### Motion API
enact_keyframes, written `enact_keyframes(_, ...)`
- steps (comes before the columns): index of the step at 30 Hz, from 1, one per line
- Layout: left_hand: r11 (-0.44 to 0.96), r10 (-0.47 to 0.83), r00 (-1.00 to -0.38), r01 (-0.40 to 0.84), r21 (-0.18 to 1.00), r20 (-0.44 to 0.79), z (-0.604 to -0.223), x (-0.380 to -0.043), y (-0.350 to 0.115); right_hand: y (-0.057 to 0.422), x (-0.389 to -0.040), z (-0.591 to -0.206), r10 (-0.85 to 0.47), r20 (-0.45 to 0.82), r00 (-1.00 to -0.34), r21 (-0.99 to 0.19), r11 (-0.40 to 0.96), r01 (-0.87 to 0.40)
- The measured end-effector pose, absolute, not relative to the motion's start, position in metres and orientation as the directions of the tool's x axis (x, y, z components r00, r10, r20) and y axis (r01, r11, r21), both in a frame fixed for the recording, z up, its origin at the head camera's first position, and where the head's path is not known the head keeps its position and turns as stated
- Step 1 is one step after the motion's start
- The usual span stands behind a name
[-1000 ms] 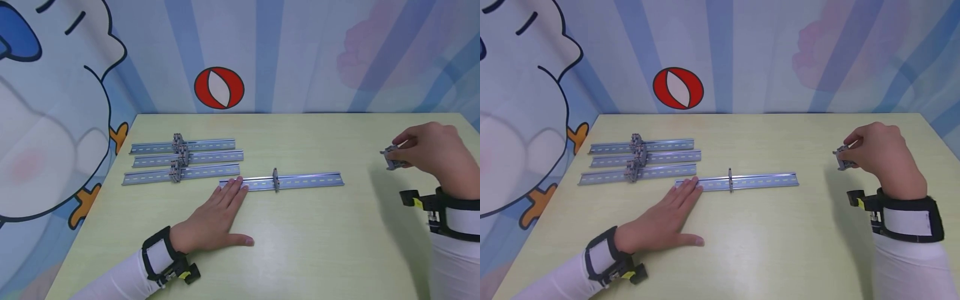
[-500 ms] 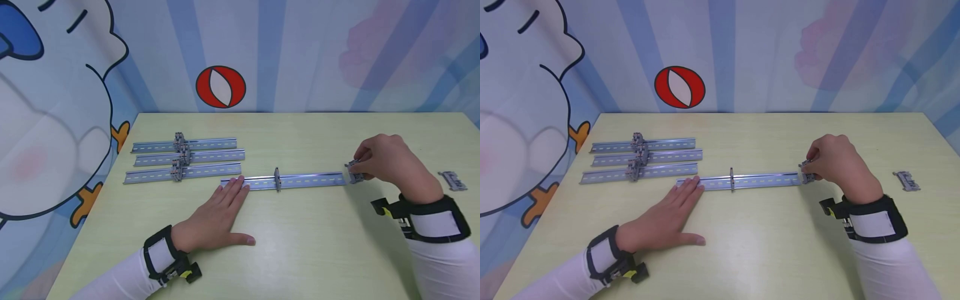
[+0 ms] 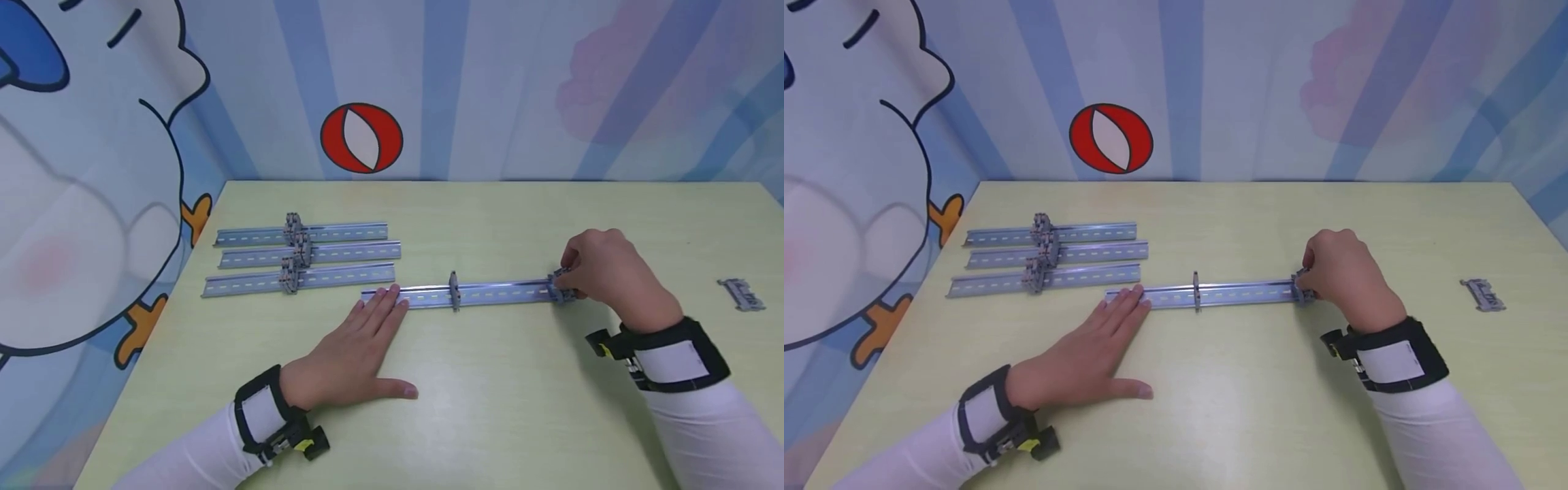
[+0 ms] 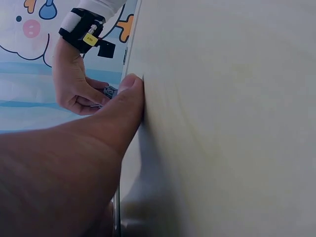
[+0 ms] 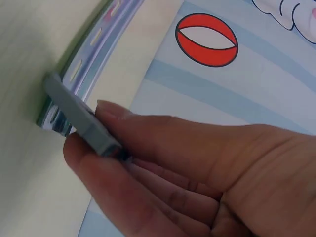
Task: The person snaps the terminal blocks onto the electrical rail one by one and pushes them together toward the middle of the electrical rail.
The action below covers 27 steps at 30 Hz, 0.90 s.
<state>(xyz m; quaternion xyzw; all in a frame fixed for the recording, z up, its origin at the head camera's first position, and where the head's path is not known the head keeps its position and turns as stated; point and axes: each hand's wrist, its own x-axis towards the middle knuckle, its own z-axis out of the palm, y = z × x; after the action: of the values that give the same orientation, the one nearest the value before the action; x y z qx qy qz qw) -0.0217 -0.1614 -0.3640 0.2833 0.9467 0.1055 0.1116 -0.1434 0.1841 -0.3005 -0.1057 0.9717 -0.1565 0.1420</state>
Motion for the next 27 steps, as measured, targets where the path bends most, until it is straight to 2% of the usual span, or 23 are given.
enact_keyframes(4, 0.818, 0.56, -0.813, 0.513, 0.261, -0.159, -0.363, -0.022, -0.161, 0.181, -0.141, -0.303, -0.26, -0.164, -0.951, -0.288, 0.935, -0.206)
enact_keyframes(8, 0.817, 0.561, -0.813, 0.512, 0.266, -0.158, -0.362, -0.022, -0.161, 0.178, -0.142, -0.305, -0.267, -0.123, -0.956, -0.297, 0.929, -0.221)
enact_keyframes(21, 0.812, 0.569, -0.808, 0.523, 0.26, -0.151, -0.359, -0.027, -0.16, 0.18, -0.15, -0.306, -0.219, -0.208, -0.953, -0.384, 0.915, -0.126)
enact_keyframes(27, 0.819, 0.555, -0.816, 0.5, 0.284, -0.164, -0.363, -0.024, -0.16, 0.179, -0.15, -0.307, -0.212, -0.254, -0.944, -0.389, 0.916, -0.101)
